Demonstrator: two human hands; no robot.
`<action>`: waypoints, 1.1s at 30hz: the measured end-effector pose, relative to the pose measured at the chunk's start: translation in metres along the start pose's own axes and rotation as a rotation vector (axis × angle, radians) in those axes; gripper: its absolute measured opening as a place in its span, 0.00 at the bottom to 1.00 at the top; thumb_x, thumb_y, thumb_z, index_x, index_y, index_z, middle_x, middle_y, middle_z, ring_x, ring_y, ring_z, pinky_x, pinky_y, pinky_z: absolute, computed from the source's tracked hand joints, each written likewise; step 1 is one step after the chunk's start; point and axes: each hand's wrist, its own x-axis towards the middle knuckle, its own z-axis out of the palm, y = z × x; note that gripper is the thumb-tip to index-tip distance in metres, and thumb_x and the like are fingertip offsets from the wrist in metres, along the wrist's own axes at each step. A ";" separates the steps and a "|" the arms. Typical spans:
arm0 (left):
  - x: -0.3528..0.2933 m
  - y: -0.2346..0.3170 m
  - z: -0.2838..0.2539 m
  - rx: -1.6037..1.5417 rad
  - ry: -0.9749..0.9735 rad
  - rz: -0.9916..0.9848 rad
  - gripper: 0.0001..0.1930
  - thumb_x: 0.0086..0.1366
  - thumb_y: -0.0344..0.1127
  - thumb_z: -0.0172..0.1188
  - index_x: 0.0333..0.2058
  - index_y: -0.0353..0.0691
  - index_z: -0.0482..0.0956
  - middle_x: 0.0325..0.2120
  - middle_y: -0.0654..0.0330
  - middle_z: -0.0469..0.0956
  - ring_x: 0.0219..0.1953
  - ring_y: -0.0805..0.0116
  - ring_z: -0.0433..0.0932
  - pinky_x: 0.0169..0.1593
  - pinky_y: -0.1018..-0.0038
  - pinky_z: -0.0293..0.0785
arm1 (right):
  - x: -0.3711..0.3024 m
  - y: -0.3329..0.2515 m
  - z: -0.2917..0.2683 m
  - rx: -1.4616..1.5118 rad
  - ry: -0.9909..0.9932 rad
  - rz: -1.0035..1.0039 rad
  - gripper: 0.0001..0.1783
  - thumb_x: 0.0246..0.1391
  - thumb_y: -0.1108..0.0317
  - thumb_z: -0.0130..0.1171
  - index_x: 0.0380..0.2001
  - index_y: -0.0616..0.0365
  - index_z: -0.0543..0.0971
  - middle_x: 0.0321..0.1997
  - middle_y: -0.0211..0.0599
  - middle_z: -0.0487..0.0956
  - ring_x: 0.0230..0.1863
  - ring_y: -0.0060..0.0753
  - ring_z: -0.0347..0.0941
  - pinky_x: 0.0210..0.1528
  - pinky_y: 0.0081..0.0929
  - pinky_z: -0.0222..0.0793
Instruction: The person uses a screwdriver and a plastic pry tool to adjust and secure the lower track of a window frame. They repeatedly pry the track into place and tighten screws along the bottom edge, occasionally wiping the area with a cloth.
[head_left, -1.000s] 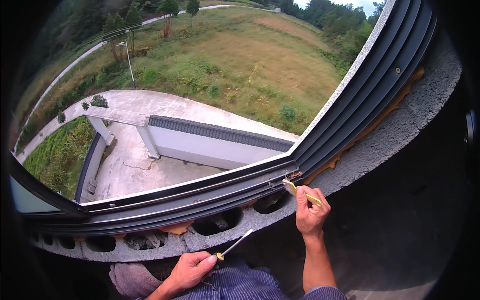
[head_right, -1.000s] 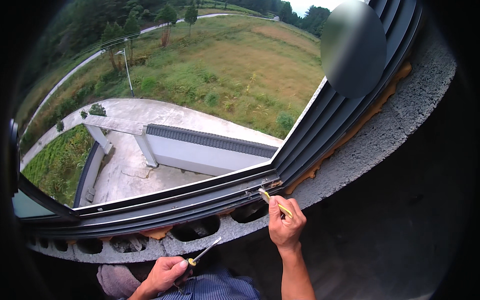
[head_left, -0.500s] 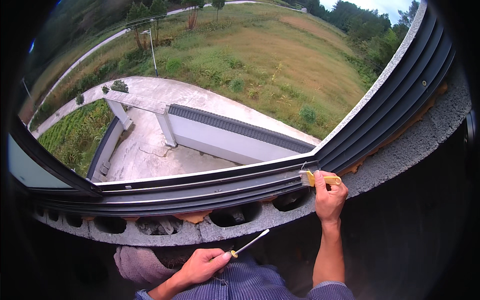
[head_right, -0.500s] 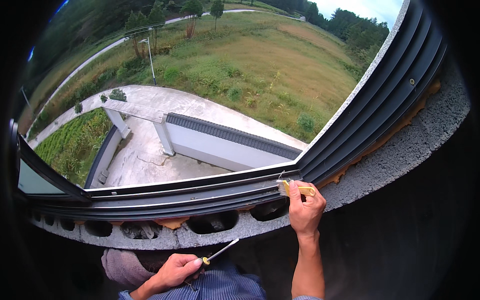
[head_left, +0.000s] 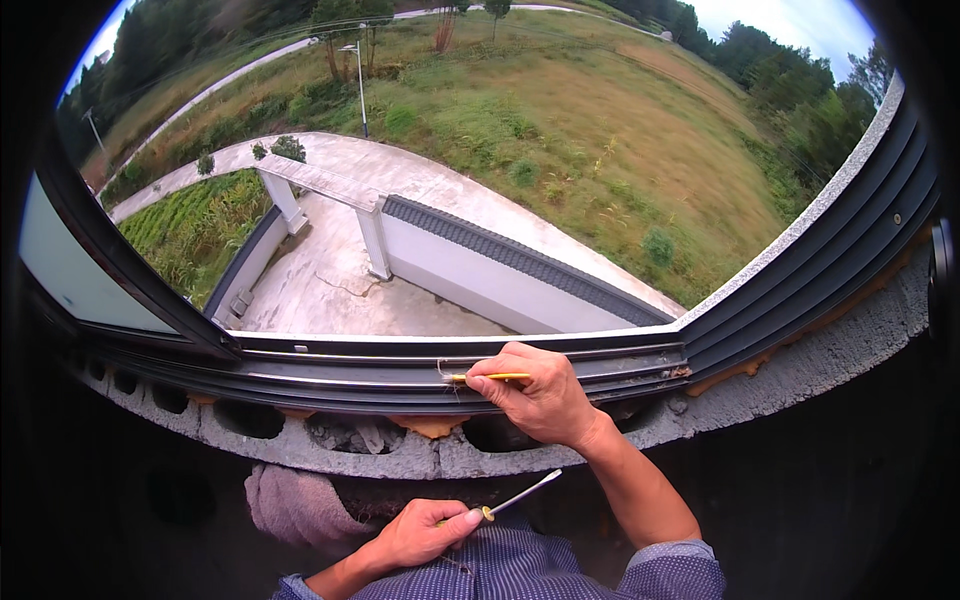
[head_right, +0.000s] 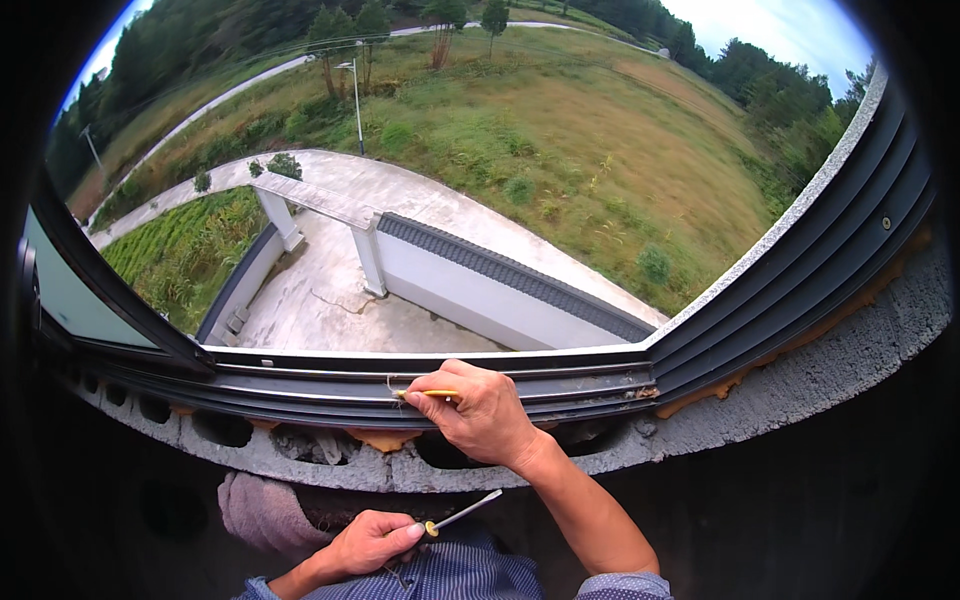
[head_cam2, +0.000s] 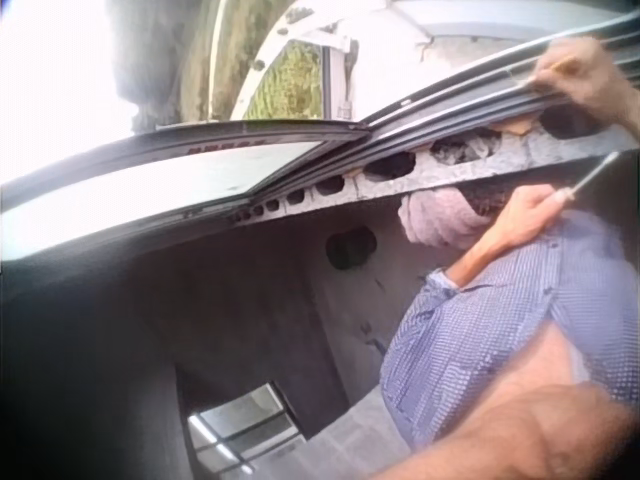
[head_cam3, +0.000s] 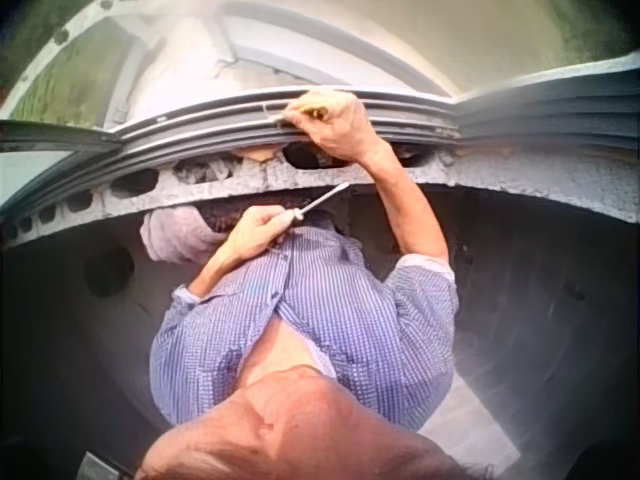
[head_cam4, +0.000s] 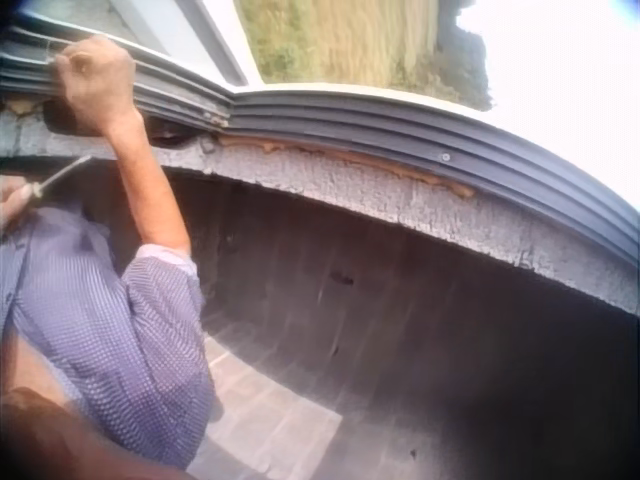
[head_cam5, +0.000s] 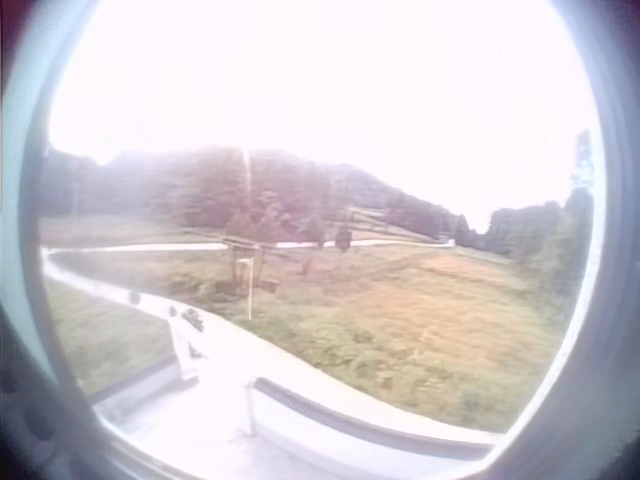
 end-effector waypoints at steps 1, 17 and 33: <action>-0.001 0.000 -0.001 -0.016 0.008 0.001 0.27 0.80 0.56 0.57 0.31 0.38 0.84 0.20 0.69 0.75 0.26 0.82 0.71 0.33 0.77 0.70 | 0.000 0.004 -0.003 -0.035 -0.036 0.047 0.05 0.63 0.65 0.71 0.38 0.53 0.90 0.32 0.36 0.84 0.30 0.41 0.82 0.33 0.32 0.77; 0.007 -0.007 -0.010 0.009 0.018 0.029 0.26 0.79 0.56 0.59 0.32 0.37 0.85 0.20 0.69 0.76 0.26 0.81 0.73 0.32 0.76 0.70 | 0.014 0.004 -0.062 0.031 0.103 0.201 0.06 0.64 0.71 0.71 0.39 0.64 0.89 0.27 0.36 0.86 0.28 0.16 0.77 0.30 0.22 0.71; 0.003 -0.009 -0.017 0.034 0.032 0.075 0.26 0.79 0.56 0.59 0.35 0.37 0.86 0.21 0.68 0.77 0.27 0.80 0.74 0.32 0.75 0.71 | 0.000 0.016 -0.101 -0.395 0.242 0.314 0.10 0.61 0.66 0.71 0.31 0.63 0.88 0.23 0.39 0.85 0.24 0.31 0.81 0.29 0.30 0.73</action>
